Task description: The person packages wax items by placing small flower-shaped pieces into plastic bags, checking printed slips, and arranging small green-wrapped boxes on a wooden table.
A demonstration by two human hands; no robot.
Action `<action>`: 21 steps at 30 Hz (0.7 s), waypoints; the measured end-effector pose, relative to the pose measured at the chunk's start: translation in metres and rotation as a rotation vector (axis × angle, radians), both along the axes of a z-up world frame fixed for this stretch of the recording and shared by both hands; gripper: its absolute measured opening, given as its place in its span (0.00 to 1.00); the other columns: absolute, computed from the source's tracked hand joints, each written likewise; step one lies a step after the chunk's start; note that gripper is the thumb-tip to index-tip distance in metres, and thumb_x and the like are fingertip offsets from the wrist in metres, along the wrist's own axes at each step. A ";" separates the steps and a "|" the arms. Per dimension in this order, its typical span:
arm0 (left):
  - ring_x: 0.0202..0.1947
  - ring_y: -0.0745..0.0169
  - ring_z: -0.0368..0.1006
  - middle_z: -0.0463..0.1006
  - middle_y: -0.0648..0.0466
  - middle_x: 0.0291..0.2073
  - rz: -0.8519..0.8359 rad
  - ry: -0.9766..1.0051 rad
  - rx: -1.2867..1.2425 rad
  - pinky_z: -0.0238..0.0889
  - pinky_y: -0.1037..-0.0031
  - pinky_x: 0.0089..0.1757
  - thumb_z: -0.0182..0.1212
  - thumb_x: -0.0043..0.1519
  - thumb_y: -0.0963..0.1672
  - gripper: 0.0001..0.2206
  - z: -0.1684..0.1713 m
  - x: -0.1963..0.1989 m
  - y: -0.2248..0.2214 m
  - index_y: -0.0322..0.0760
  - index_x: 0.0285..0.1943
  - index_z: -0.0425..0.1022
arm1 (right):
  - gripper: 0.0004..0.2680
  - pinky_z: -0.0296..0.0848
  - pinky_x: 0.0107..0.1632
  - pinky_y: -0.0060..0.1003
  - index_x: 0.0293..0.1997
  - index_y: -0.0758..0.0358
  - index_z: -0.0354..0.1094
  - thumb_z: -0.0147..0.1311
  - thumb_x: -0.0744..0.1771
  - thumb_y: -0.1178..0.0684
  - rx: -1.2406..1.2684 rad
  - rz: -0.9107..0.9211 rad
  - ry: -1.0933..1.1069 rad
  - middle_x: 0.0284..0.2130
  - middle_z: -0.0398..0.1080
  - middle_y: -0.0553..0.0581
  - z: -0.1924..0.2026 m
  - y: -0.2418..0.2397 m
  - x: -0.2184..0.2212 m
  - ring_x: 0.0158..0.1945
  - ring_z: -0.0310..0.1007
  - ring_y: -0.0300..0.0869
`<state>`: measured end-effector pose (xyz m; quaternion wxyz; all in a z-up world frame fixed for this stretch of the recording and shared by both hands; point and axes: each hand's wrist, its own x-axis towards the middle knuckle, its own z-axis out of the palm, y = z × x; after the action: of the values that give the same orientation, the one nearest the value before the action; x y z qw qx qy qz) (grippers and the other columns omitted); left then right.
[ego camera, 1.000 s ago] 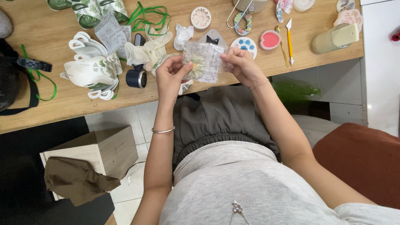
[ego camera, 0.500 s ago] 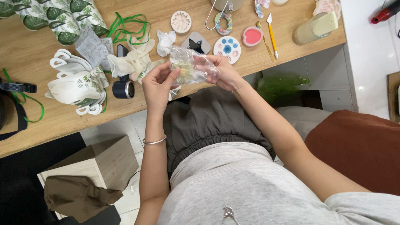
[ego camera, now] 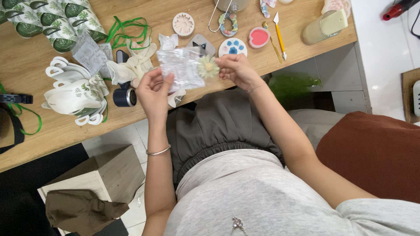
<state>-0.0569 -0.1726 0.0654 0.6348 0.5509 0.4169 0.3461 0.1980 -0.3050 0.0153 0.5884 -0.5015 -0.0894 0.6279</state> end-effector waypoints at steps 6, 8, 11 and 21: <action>0.42 0.73 0.76 0.75 0.58 0.42 0.116 -0.156 -0.027 0.70 0.82 0.43 0.63 0.58 0.34 0.25 0.004 -0.027 0.005 0.44 0.62 0.59 | 0.08 0.73 0.26 0.31 0.33 0.66 0.72 0.64 0.67 0.53 -0.170 -0.492 -0.365 0.28 0.76 0.58 -0.049 -0.017 0.105 0.26 0.78 0.39; 0.46 0.73 0.76 0.73 0.59 0.46 0.065 -0.199 -0.002 0.71 0.81 0.45 0.60 0.58 0.33 0.24 -0.003 -0.037 0.000 0.44 0.61 0.61 | 0.06 0.75 0.23 0.32 0.32 0.65 0.73 0.65 0.64 0.55 -0.240 -0.583 -0.522 0.28 0.79 0.57 -0.078 -0.012 0.145 0.25 0.81 0.39; 0.36 0.60 0.57 0.67 0.48 0.37 -0.069 0.266 0.040 0.54 0.73 0.38 0.62 0.68 0.32 0.15 -0.015 -0.039 -0.008 0.29 0.63 0.77 | 0.06 0.68 0.22 0.30 0.34 0.68 0.74 0.66 0.65 0.56 -0.312 -0.598 -0.689 0.28 0.79 0.57 -0.126 0.009 0.203 0.25 0.76 0.39; 0.59 0.63 0.71 0.70 0.51 0.58 -0.130 -0.007 0.024 0.70 0.73 0.57 0.62 0.58 0.30 0.23 0.015 -0.035 -0.010 0.30 0.64 0.71 | 0.06 0.71 0.46 0.41 0.38 0.62 0.79 0.65 0.60 0.57 -0.512 -0.437 -1.402 0.31 0.79 0.58 -0.149 0.042 0.221 0.36 0.77 0.45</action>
<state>-0.0920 -0.1828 0.0808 0.6506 0.5834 0.3737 0.3110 0.4186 -0.2631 -0.1338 0.3710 -0.9079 -0.1919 0.0349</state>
